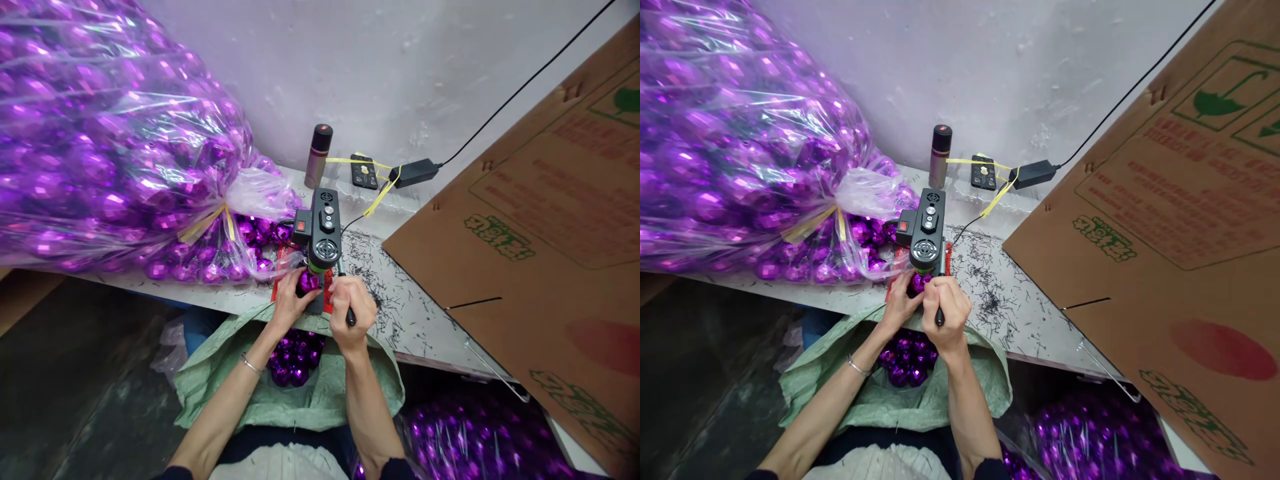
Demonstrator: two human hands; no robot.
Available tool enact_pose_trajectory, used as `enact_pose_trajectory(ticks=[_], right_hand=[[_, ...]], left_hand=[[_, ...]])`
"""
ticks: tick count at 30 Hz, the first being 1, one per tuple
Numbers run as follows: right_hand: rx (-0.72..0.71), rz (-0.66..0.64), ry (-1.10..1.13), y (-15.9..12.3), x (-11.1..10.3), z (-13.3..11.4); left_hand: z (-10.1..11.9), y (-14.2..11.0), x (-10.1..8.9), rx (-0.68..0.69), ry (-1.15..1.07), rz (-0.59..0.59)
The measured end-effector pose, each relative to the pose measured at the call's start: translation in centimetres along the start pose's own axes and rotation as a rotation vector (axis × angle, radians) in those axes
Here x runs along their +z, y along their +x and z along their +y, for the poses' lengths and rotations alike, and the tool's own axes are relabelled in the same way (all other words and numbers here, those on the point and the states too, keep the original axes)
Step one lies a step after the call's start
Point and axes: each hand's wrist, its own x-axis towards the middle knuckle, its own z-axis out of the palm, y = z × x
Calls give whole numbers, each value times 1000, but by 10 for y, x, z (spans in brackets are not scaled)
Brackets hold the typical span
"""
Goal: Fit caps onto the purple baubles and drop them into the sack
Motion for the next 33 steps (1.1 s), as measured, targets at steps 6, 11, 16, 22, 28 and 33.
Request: enact_pose_trajectory(ticks=[6,11,16,22,28,33], right_hand=[[-24,29,-2,-17,7,6],[-63,83,6,-42,20,22],[-74,170,27,-51,30,31],[-62,189,36,-56,35,34],[-111,164,36,-58,38,36],[-85,166,16,-42,33,24]], left_hand=[[-3,-5,2,9,-16,13],[-2,-5,3,16,-13,25],[-2,-5,2,9,-15,9],[-3,-3,2,13,-23,10],[-8,-3,1,25,-40,9],[-8,3,0,21,-34,4]])
